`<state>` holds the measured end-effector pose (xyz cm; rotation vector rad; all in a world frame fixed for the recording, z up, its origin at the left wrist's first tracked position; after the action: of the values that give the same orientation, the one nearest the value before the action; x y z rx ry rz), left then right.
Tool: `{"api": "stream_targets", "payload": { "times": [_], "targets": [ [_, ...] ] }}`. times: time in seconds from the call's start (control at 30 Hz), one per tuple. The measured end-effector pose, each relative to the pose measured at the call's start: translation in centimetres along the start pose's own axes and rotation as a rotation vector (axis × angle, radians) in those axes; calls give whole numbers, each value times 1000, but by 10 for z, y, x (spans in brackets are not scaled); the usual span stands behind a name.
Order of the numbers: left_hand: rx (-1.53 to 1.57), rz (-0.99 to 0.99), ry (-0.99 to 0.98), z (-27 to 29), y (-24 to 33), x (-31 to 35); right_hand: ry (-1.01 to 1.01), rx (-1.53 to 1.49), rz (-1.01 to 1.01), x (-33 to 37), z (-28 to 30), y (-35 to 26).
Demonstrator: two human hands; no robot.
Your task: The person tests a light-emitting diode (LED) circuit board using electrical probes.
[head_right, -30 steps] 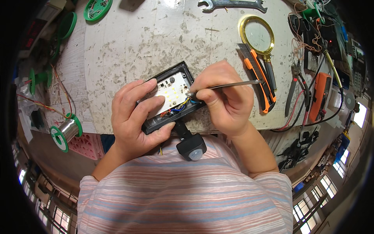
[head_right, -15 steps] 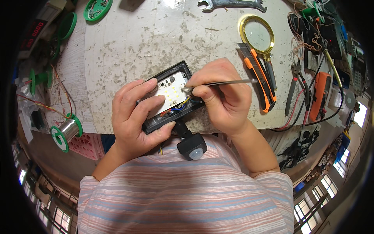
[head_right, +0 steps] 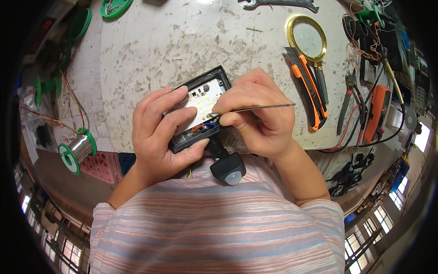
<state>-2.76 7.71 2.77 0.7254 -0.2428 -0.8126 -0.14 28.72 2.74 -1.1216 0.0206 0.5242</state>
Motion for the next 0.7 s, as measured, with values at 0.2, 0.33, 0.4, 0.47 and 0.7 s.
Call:
{"api": "stream_targets", "payload": {
  "times": [0.2,0.33,0.4,0.47,0.7],
  "targets": [
    [2,4,-9,0,1,-1,55,-13,-19,0,-1,3],
    [7,1,-5,0,0,-1,74,-9,-32,1,0,4],
    [7,1,-3,0,0,-1,45,-26,-29,1,-1,3],
    [7,1,-3,-1,1,-1,-6,-35,-32,1,-3,1],
    [4,5,-6,0,1,-1,13,-2,-28,0,-2,1]
  ]
}}
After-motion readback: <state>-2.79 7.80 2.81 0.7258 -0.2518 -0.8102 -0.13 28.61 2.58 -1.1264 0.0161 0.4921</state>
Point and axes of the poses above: each hand's wrist, its own x-axis away from the middle knuckle, its own z-axis out of the back of the hand, y = z × x, the point moved 2 cm from there along -x, towards the middle knuckle, and after that the axes turned 15 degrees about -y, right-handed, at the moved point
